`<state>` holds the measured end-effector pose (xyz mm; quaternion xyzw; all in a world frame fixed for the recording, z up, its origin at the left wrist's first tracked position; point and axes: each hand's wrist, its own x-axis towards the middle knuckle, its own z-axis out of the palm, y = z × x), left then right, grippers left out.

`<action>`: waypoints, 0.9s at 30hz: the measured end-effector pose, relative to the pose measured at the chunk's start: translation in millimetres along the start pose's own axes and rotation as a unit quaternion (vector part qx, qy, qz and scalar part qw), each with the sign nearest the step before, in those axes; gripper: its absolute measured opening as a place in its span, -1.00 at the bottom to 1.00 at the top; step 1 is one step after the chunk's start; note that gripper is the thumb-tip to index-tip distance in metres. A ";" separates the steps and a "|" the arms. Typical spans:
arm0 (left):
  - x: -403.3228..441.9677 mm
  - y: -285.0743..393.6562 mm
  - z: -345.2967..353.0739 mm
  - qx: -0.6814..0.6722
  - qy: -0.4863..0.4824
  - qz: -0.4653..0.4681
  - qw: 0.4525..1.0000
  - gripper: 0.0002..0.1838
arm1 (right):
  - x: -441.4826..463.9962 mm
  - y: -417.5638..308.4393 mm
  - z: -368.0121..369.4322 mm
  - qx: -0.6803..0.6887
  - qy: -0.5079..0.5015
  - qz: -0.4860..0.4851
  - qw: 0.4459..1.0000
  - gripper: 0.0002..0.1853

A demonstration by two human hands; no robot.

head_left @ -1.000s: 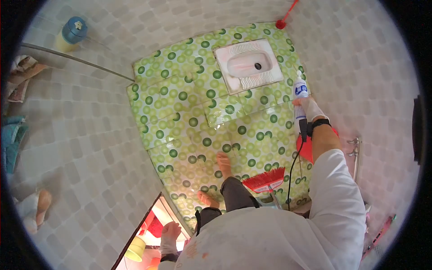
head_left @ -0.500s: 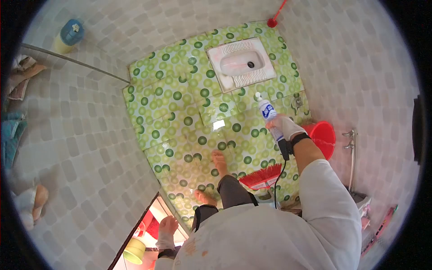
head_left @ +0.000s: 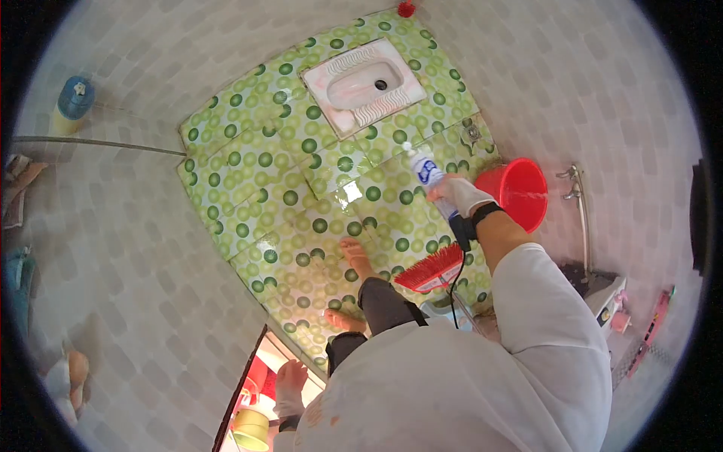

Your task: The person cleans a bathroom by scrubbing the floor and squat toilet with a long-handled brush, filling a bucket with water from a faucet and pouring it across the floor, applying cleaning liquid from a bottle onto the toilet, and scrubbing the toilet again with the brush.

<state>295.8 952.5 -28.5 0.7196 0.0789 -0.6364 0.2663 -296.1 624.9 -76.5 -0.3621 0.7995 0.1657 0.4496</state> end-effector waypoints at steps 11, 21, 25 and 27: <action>-17.9 38.7 26.5 0.052 0.042 0.045 0.997 -0.75 | 9.6 4.3 50.0 0.258 0.011 -0.080 0.963 -0.62; -12.0 25.1 24.9 0.088 0.031 0.035 0.995 -0.74 | -3.5 123.7 20.6 0.482 0.035 0.072 0.873 -0.82; -17.1 34.0 33.0 0.096 0.036 0.029 0.994 -0.75 | -34.9 136.5 9.8 0.544 0.037 0.100 0.832 -0.81; -21.7 41.7 43.1 0.101 0.030 0.039 0.994 -0.76 | -33.5 148.5 10.2 0.551 0.034 0.092 0.829 -0.81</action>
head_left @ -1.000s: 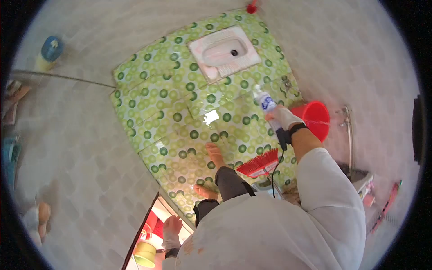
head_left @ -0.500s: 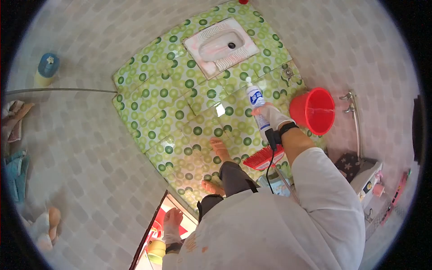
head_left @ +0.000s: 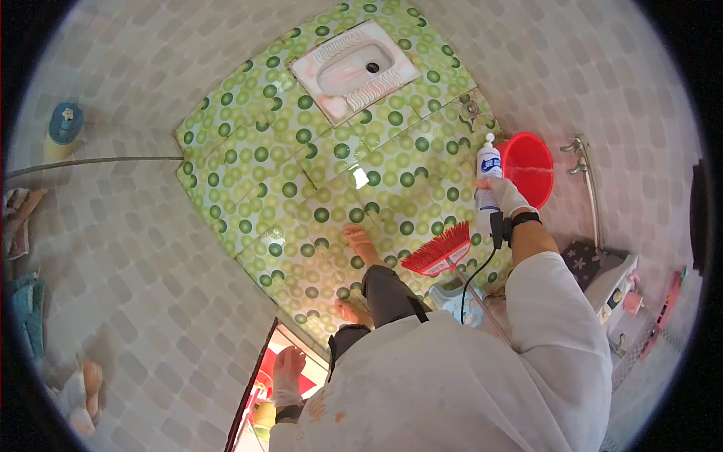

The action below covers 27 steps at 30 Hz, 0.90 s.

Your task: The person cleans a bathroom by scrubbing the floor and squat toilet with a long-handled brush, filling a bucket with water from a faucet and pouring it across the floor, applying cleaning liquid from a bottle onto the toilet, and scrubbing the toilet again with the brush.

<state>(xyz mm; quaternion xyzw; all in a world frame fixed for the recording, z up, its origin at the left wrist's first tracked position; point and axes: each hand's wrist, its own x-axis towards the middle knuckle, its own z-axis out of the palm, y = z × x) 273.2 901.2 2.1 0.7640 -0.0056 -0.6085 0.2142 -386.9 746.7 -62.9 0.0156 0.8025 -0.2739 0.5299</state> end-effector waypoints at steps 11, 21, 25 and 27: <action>11.7 -11.7 -21.5 0.002 -0.021 0.012 1.000 -0.76 | -21.3 40.0 10.6 0.057 -0.041 0.039 0.997 -0.87; 10.9 -62.1 -106.8 -0.014 -0.006 0.061 0.998 -0.75 | -70.3 109.8 69.0 -0.052 -0.058 0.000 0.997 -0.78; 4.0 -93.7 -152.8 -0.022 0.008 0.074 0.997 -0.78 | -104.8 131.3 74.0 -0.037 -0.057 -0.003 0.998 -0.78; 2.5 -113.9 -182.9 -0.019 -0.013 0.073 0.997 -0.78 | -124.1 137.6 77.8 -0.059 -0.059 -0.029 0.996 -0.77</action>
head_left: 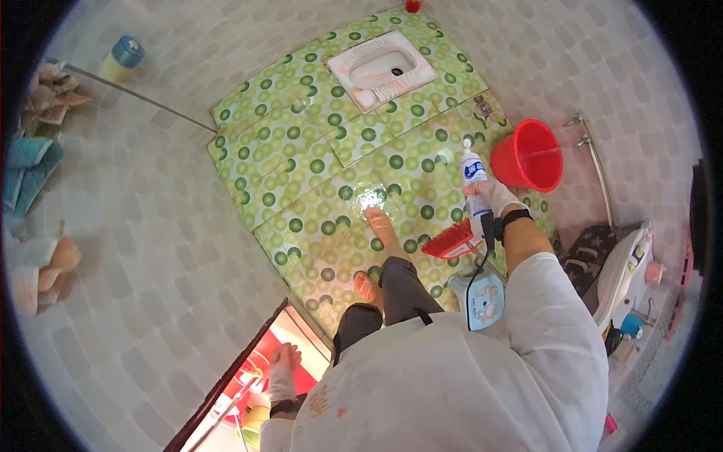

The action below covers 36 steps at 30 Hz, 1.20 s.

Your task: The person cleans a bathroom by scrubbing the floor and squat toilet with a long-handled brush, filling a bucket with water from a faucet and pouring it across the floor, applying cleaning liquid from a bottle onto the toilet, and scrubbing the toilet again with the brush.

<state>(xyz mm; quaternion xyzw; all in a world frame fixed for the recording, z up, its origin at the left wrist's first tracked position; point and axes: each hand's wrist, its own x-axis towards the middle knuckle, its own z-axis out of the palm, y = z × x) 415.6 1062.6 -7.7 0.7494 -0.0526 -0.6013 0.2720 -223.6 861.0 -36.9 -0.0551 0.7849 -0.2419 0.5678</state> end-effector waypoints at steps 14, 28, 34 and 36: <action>-11.0 -115.2 -71.3 -0.176 -0.052 -0.002 0.983 -0.80 | -0.3 27.9 43.0 -0.034 -0.078 -0.158 0.984 -0.72; -76.9 -115.3 6.8 -0.132 0.045 -0.035 0.990 -0.85 | -26.8 2.7 25.1 0.081 -0.005 -0.375 0.924 -0.56; -69.9 -128.9 20.6 -0.096 0.026 -0.024 0.995 -0.79 | -45.4 2.2 5.4 0.049 0.033 -0.404 0.913 -0.46; -79.1 -112.0 47.4 -0.046 0.026 0.015 0.998 -0.76 | -37.0 6.9 0.5 0.038 0.015 -0.402 0.915 -0.47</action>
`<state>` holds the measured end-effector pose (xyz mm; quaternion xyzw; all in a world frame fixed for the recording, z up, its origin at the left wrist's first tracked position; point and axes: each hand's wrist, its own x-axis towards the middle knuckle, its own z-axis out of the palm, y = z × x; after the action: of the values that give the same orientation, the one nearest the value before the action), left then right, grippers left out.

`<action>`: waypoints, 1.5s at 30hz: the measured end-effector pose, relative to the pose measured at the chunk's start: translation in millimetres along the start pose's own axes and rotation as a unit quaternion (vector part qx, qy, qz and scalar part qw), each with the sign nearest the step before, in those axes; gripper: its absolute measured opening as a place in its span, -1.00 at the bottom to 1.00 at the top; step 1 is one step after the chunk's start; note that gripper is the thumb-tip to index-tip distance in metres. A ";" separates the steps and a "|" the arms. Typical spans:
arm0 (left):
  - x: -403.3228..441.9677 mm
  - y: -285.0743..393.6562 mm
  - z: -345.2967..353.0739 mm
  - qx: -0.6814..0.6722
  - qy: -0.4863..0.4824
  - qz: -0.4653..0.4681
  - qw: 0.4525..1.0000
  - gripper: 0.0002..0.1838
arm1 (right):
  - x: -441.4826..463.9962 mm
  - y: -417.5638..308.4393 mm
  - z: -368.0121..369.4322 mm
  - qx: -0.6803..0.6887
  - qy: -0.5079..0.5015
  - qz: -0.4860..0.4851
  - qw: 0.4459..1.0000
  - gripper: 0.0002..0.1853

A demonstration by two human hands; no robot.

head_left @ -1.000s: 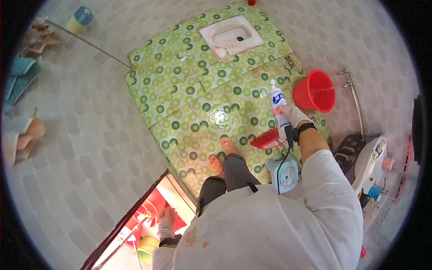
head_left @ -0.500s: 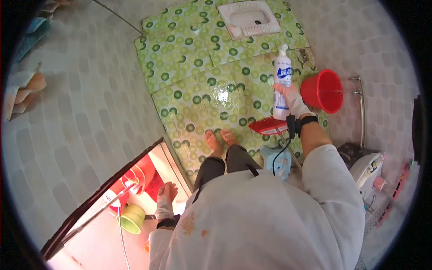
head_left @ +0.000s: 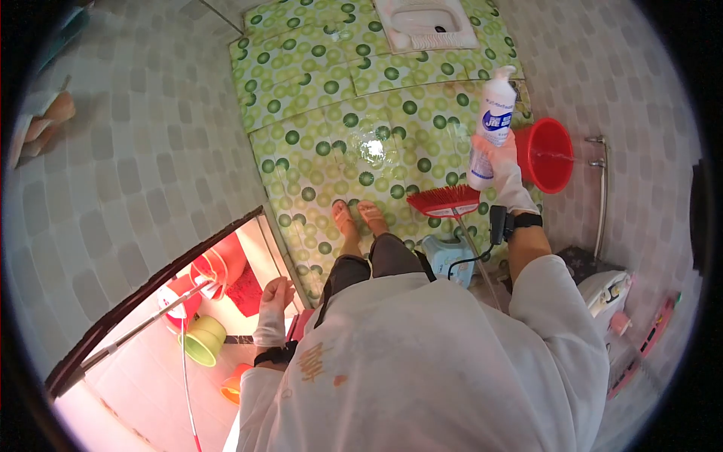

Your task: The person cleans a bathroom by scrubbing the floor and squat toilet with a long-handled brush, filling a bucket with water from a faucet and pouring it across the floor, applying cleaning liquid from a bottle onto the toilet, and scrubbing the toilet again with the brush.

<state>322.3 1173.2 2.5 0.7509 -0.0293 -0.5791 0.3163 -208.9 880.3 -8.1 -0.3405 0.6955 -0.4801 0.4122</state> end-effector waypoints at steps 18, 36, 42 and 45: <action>-45.4 -8.4 -63.3 0.082 0.056 -0.081 0.992 -0.79 | -92.3 148.8 15.8 -0.162 -0.153 0.307 0.925 -0.64; 34.3 44.9 -285.8 0.096 0.008 -0.049 0.994 -0.78 | -223.4 184.7 103.3 -0.275 -0.060 0.301 0.911 -0.69; 53.5 51.3 -311.1 0.070 -0.019 -0.050 0.996 -0.80 | -285.6 174.5 115.4 -0.142 -0.027 0.327 0.934 -0.68; 67.6 44.3 -312.0 0.065 -0.050 -0.065 0.994 -0.80 | -307.7 175.5 112.2 0.002 0.032 0.324 0.945 -0.70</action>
<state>635.8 1247.7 7.9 0.7403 -0.0339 -0.6321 0.2263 10.3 1158.3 -121.1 -0.0803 0.7802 -0.3323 0.5238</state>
